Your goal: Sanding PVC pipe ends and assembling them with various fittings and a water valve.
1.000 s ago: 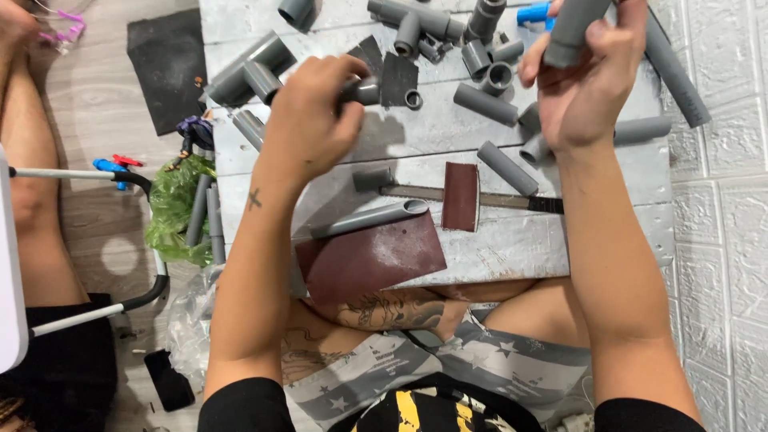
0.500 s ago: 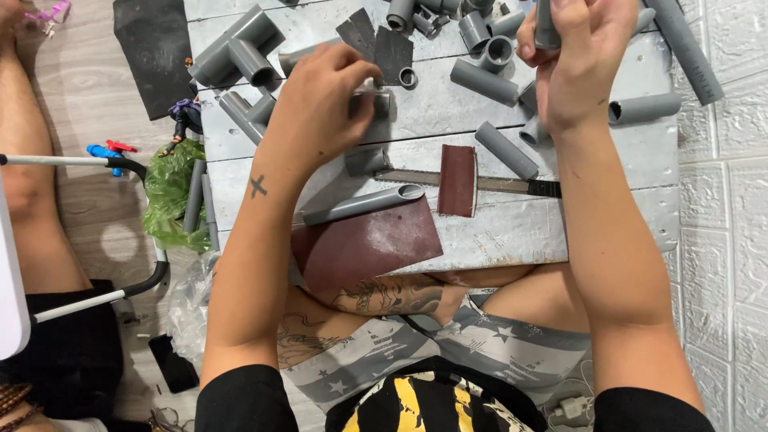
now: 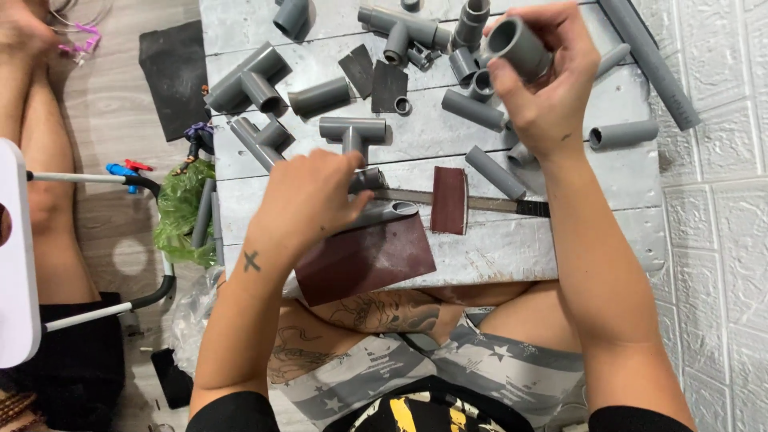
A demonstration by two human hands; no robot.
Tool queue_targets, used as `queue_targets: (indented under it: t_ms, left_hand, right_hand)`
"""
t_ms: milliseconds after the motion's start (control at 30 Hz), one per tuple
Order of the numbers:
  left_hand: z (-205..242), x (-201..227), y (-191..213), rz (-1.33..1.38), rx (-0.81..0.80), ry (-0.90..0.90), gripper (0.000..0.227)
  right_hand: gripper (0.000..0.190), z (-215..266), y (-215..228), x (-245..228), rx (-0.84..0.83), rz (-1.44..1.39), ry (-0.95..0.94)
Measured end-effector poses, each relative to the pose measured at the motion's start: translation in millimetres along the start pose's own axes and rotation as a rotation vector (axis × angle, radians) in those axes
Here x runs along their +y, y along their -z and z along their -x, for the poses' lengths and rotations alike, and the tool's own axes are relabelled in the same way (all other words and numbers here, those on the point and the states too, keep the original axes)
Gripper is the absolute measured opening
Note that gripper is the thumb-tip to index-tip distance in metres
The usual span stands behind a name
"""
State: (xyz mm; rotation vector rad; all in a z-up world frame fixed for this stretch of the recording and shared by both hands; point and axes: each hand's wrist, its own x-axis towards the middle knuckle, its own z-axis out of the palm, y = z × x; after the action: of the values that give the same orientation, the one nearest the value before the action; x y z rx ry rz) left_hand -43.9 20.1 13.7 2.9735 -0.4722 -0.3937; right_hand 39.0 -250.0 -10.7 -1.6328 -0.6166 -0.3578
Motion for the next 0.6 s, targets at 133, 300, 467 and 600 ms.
queue_targets:
  t_ms: [133,300,467,600]
  left_hand:
    - [5.9,3.3,-13.8,-0.035,0.021,0.047,0.031]
    - [3.1,0.8,-10.1,0.045,0.112,-0.043,0.030]
    - [-5.1,8.2,19.4,0.191,0.347,-0.174,0.029]
    - [-20.0,14.3,30.9,0.376,0.429,-0.283,0.027]
  right_hand:
    - [0.040,4.0,0.2,7.9,-0.067,-0.055,-0.012]
    - [0.036,1.8,-1.1,4.6,-0.036,0.001,-0.038]
    - [0.042,-2.4,-2.4,-5.8,-0.206,0.133,0.048]
    - [0.044,-0.9,-14.8,-6.0,-0.394,0.223,0.160]
